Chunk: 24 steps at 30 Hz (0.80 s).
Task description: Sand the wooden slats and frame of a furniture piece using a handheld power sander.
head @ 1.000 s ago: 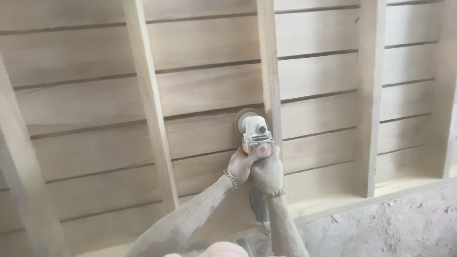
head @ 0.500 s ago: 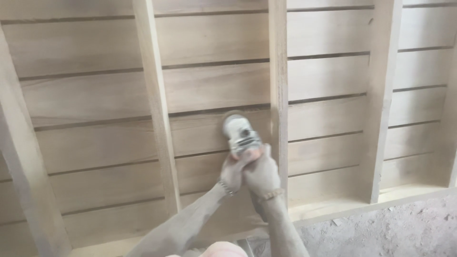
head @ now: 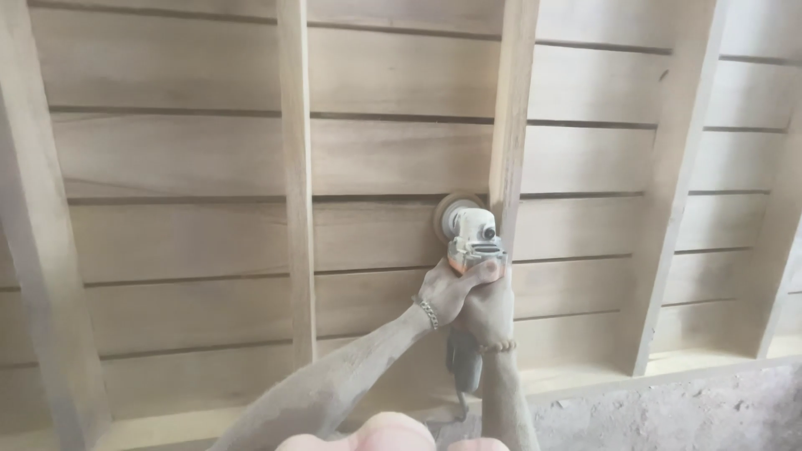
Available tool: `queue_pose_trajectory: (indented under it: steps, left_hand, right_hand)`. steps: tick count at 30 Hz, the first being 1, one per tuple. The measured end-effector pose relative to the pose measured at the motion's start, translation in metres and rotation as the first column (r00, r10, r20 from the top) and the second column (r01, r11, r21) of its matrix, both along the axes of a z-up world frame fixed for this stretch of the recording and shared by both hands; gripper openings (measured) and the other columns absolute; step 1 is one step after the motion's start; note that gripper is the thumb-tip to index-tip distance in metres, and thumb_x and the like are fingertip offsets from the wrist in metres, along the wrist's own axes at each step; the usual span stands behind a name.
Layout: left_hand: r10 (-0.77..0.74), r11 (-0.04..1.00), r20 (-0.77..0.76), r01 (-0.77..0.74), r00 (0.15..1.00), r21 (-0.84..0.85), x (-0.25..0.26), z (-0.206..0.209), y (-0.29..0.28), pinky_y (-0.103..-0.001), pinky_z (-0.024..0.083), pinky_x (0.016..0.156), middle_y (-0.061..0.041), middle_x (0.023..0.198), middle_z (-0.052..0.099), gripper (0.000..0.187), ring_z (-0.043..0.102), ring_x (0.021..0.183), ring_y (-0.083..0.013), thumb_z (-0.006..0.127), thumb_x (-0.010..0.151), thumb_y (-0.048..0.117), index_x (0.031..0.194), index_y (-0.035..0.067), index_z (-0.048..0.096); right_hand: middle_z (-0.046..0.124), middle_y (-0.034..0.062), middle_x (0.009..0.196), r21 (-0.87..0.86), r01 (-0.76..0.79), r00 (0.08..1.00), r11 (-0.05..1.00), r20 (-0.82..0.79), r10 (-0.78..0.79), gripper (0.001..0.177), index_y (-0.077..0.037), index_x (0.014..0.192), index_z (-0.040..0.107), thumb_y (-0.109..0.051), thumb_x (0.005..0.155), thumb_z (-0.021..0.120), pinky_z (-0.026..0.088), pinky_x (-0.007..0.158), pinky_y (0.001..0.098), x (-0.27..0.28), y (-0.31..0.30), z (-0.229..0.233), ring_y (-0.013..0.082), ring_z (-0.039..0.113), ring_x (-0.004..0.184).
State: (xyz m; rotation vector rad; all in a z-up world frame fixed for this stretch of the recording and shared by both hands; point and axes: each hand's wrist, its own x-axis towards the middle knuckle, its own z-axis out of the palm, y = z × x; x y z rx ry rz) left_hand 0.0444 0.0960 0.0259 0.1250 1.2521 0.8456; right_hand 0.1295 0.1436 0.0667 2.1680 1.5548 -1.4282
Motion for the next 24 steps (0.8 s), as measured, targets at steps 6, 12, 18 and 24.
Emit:
queue_pose_trajectory:
  steps: [6, 12, 18, 24]
  left_hand:
    - [-0.095, 0.991, -0.109, 0.084, 0.989, -0.099, -0.010, -0.001, 0.001, -0.037, 0.050, 0.103, -0.018, 0.125, 0.069, 0.099, 0.066, 0.119, -0.0265, 0.069, 0.070, 0.076, 0.133, 0.000, 0.057]
    - [0.225, 0.974, -0.038, -0.226, 0.974, -0.022, -0.053, -0.010, -0.049, -0.036, 0.049, 0.104, -0.017, 0.129, 0.069, 0.099, 0.065, 0.121, -0.0264, 0.072, 0.069, 0.072, 0.134, -0.001, 0.059]
    - [0.554, 0.831, 0.078, -0.556, 0.829, 0.005, -0.055, -0.043, -0.087, -0.034, 0.052, 0.105, -0.008, 0.126, 0.070, 0.073, 0.066, 0.120, -0.0209, 0.072, 0.081, 0.057, 0.130, 0.005, 0.060]
    - [0.495, 0.858, 0.298, -0.514, 0.816, -0.018, 0.026, -0.050, -0.038, -0.033, 0.054, 0.093, -0.011, 0.115, 0.072, 0.055, 0.066, 0.104, -0.0193, 0.086, 0.084, 0.031, 0.122, -0.005, 0.069]
  right_hand:
    - [0.076, 0.0227, 0.104, 0.250, -0.119, 0.977, 0.961, -0.142, 0.158, 0.051, -0.003, 0.119, 0.059, -0.024, 0.079, 0.079, 0.059, 0.080, 0.0441, -0.002, -0.005, -0.014, 0.0354, 0.077, 0.096]
    - [0.074, 0.0279, 0.101, 0.093, -0.181, 0.973, 0.979, -0.125, 0.191, 0.046, 0.000, 0.124, 0.047, -0.023, 0.086, 0.060, 0.061, 0.080, 0.0473, -0.047, -0.038, -0.022, 0.0422, 0.075, 0.097]
    - [0.072, 0.0335, 0.094, -0.114, -0.410, 0.902, 0.905, 0.098, 0.421, 0.056, 0.001, 0.121, 0.042, -0.027, 0.083, 0.072, 0.059, 0.079, 0.0517, -0.104, -0.035, 0.007, 0.0490, 0.071, 0.094]
    - [0.072, 0.0307, 0.097, 0.011, -0.286, 0.945, 0.958, 0.168, 0.280, 0.043, -0.002, 0.128, 0.046, -0.023, 0.093, 0.059, 0.059, 0.069, 0.0501, -0.038, -0.009, -0.002, 0.0460, 0.072, 0.092]
